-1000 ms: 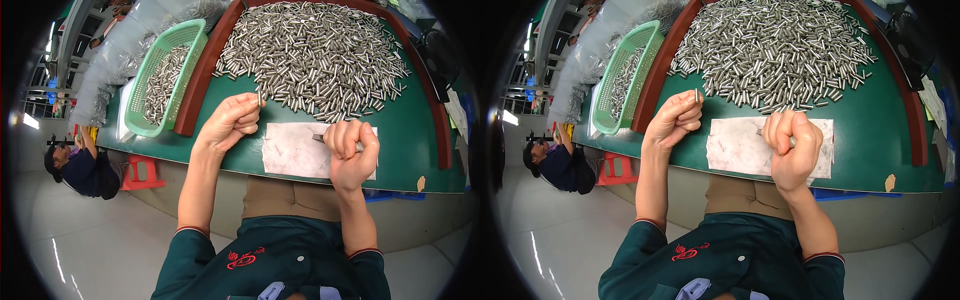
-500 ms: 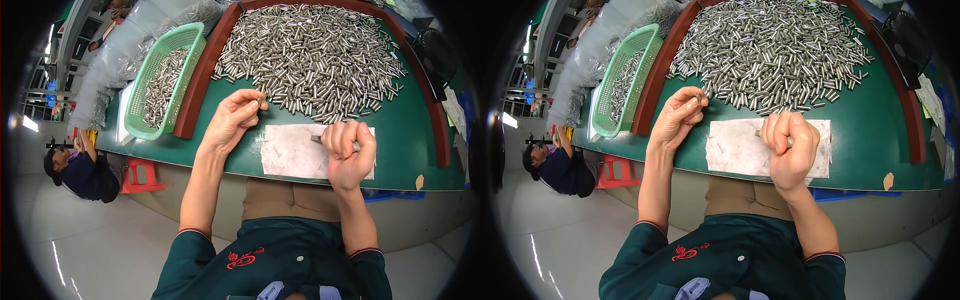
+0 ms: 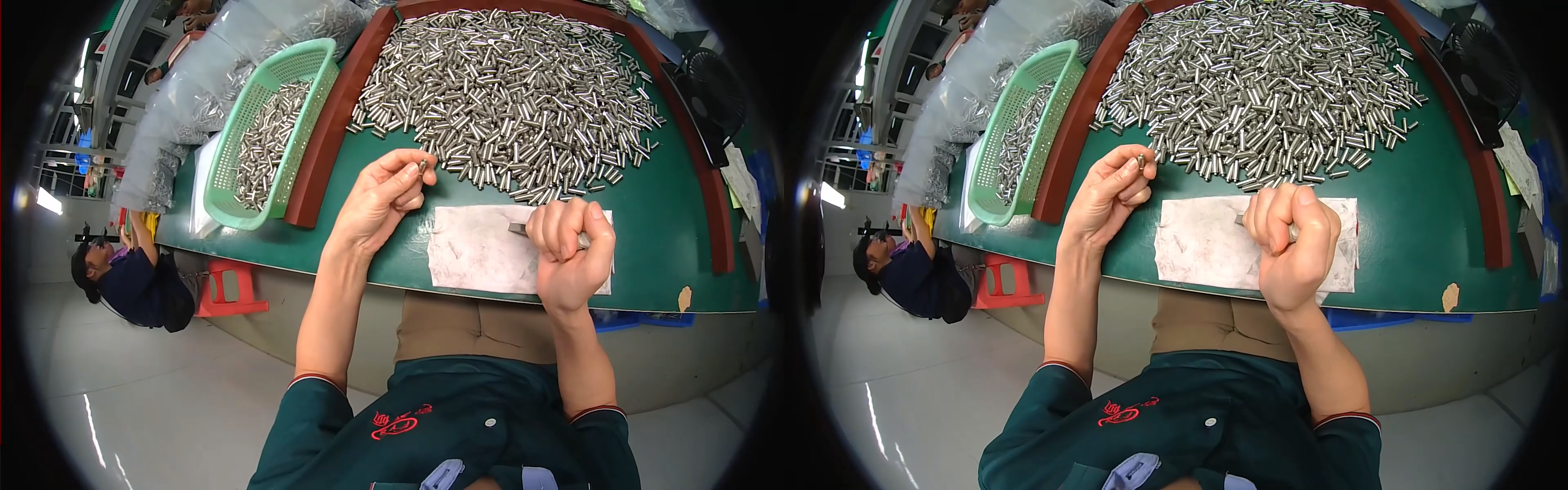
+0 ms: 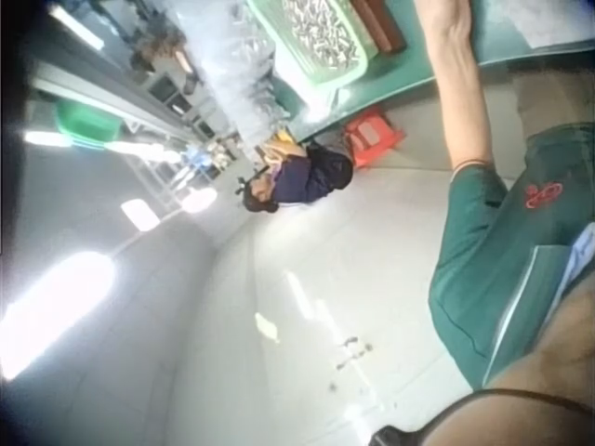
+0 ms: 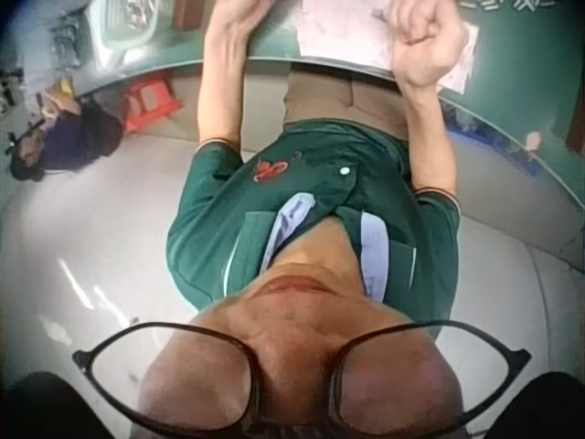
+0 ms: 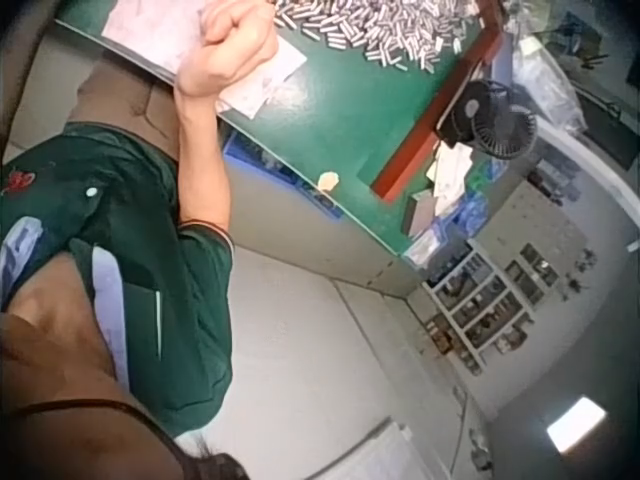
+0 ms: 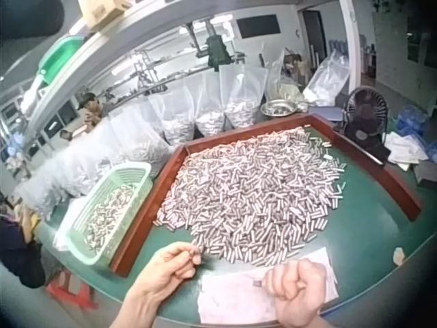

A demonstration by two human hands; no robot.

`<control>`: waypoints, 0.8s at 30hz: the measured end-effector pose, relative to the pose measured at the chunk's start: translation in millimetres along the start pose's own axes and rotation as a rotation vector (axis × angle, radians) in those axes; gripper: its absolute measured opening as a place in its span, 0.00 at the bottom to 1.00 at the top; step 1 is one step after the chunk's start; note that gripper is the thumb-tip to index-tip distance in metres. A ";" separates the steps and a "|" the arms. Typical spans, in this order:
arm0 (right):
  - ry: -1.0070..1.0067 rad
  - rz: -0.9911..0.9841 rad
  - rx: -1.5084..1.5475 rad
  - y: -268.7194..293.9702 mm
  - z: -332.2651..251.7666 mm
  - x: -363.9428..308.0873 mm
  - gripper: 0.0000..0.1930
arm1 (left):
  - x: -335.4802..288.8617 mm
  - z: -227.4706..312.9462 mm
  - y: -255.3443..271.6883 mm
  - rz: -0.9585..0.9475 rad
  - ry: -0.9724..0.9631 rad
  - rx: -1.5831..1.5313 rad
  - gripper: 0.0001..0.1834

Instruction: Cleaning and inspecting small cylindrical metal parts using a handheld tool.

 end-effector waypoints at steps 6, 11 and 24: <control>0.005 0.003 0.002 0.3 -0.8 0.7 0.20 | 1.0 1.3 -1.2 0.036 0.022 -0.007 0.13; 0.013 -0.011 0.008 0.8 0.8 0.9 0.19 | 6.2 6.2 -9.4 -0.013 -0.042 0.072 0.15; -0.005 0.018 0.016 1.1 0.5 0.2 0.19 | 17.5 4.0 -46.2 0.183 -0.268 1.206 0.07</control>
Point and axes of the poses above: each hand's wrist, its own x-axis towards the middle knuckle, its own y-axis out of the back of the hand, z = x × y, the point moved 5 cm from there along x, towards the middle knuckle, and after that the axes turned 2 degrees about -x, right-handed, at the moved point
